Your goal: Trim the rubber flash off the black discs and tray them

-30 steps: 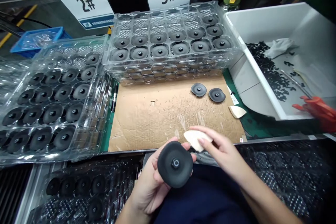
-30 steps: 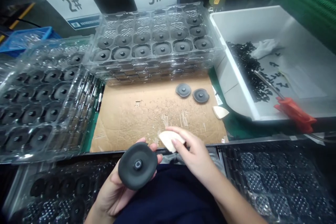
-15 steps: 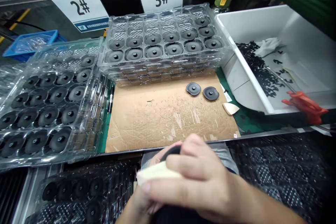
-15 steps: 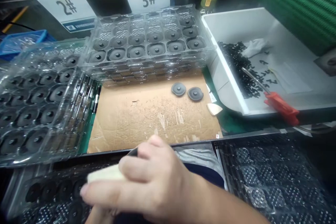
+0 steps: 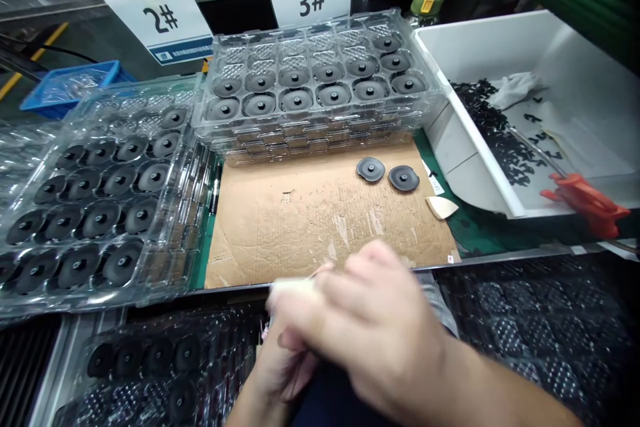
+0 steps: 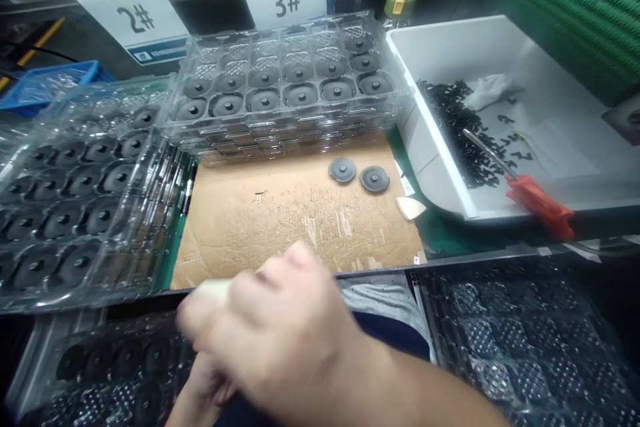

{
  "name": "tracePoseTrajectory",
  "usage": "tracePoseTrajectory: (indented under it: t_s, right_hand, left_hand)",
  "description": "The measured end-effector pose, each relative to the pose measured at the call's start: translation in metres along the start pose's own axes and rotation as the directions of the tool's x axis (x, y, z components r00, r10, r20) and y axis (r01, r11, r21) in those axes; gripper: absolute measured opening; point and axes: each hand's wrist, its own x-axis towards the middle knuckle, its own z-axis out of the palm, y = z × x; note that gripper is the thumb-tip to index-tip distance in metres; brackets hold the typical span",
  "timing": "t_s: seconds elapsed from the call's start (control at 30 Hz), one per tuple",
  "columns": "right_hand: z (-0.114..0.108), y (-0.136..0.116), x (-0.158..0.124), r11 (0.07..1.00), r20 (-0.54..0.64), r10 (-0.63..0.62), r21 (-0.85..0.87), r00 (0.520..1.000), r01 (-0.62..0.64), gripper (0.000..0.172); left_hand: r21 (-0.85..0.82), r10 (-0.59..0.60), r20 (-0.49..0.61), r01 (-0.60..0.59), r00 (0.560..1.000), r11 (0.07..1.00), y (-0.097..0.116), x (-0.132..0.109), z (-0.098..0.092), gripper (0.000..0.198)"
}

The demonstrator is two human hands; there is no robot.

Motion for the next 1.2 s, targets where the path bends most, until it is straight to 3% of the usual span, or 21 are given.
tracePoseTrajectory:
  t_s: [0.07, 0.1, 0.17, 0.23, 0.27, 0.4, 0.5, 0.57, 0.63, 0.7, 0.73, 0.8, 0.83, 0.93, 1.0, 1.07, 1.1, 1.2]
  right_hand:
    - [0.004, 0.005, 0.002, 0.986, -0.033, -0.135, 0.098, 0.99, 0.138, 0.025]
    - [0.006, 0.012, 0.002, 0.979, -0.044, -0.103, 0.171, 0.994, 0.109, 0.026]
    - [0.011, 0.033, -0.003, 0.953, -0.035, 0.146, 0.273, 0.989, -0.131, 0.028]
    - [0.02, 0.057, -0.015, 0.884, -0.003, 0.397, 0.269, 0.918, -0.382, 0.029]
    - [0.027, 0.068, -0.024, 0.862, 0.003, 0.462, 0.237, 0.887, -0.449, 0.029]
    - [0.062, 0.092, -0.062, 0.876, 0.065, 0.462, 0.117, 0.884, -0.467, 0.03]
    - [0.07, 0.09, -0.068, 0.883, 0.1, 0.453, 0.089, 0.886, -0.461, 0.028]
    - [0.058, 0.077, -0.057, 0.87, 0.073, 0.48, 0.092, 0.874, -0.485, 0.029]
    - [0.039, 0.055, -0.039, 0.853, -0.038, 0.51, 0.149, 0.859, -0.5, 0.031]
    - [0.022, 0.028, -0.022, 0.885, -0.202, 0.452, 0.223, 0.869, -0.409, 0.033]
    - [0.016, 0.015, -0.016, 0.923, -0.243, 0.358, 0.238, 0.901, -0.303, 0.034]
    - [0.01, -0.004, -0.007, 0.961, -0.189, 0.162, 0.254, 0.969, -0.112, 0.033]
    - [0.01, -0.009, -0.005, 0.96, -0.1, 0.103, 0.271, 0.99, -0.073, 0.031]
    - [0.013, -0.01, 0.002, 0.951, 0.14, 0.112, 0.274, 0.984, -0.147, 0.024]
    - [0.017, -0.008, 0.006, 0.964, 0.061, 0.152, 0.212, 0.986, -0.162, 0.025]
    - [0.019, -0.006, 0.006, 0.979, -0.089, 0.128, 0.172, 0.988, -0.111, 0.028]
    - [0.018, -0.007, 0.003, 0.979, -0.107, 0.1, 0.185, 0.989, -0.079, 0.029]
    - [0.006, -0.007, -0.012, 0.956, 0.052, 0.064, 0.283, 0.997, -0.076, 0.027]
  left_hand:
    - [-0.027, 0.06, 0.012, -0.059, 0.998, 0.998, 0.0, 0.001, 0.001, 0.046]
    - [-0.048, 0.092, 0.027, -0.09, 0.995, 0.995, 0.001, 0.002, 0.0, 0.05]
    - [-0.106, 0.154, 0.056, -0.147, 0.987, 0.983, 0.005, 0.002, -0.003, 0.058]
    - [-0.158, 0.192, 0.08, -0.177, 0.978, 0.971, 0.01, 0.001, -0.007, 0.06]
    - [-0.179, 0.206, 0.087, -0.188, 0.975, 0.966, 0.012, 0.0, -0.009, 0.061]
    - [-0.209, 0.203, 0.077, -0.184, 0.976, 0.961, 0.016, -0.003, -0.009, 0.057]
    - [-0.2, 0.18, 0.063, -0.164, 0.982, 0.966, 0.016, -0.002, -0.007, 0.056]
    - [-0.181, 0.174, 0.055, -0.161, 0.983, 0.97, 0.015, -0.001, -0.005, 0.059]
    - [-0.17, 0.177, 0.04, -0.168, 0.983, 0.971, 0.013, 0.0, -0.003, 0.06]
    - [-0.166, 0.183, 0.036, -0.175, 0.982, 0.971, 0.011, 0.0, -0.004, 0.058]
    - [-0.163, 0.179, 0.046, -0.169, 0.983, 0.972, 0.011, 0.0, -0.005, 0.056]
    - [-0.15, 0.162, 0.072, -0.15, 0.984, 0.977, 0.011, 0.0, -0.009, 0.054]
    - [-0.142, 0.158, 0.07, -0.147, 0.985, 0.979, 0.012, 0.0, -0.011, 0.054]
    - [-0.139, 0.175, 0.019, -0.17, 0.984, 0.976, 0.014, 0.0, -0.013, 0.051]
    - [-0.149, 0.162, 0.028, -0.157, 0.986, 0.976, 0.015, -0.001, -0.011, 0.041]
    - [-0.159, 0.143, 0.053, -0.133, 0.988, 0.978, 0.016, -0.003, -0.007, 0.032]
    - [-0.158, 0.145, 0.055, -0.135, 0.988, 0.978, 0.017, -0.004, -0.005, 0.033]
    - [-0.141, 0.15, 0.049, -0.142, 0.988, 0.98, 0.021, -0.005, -0.003, 0.047]
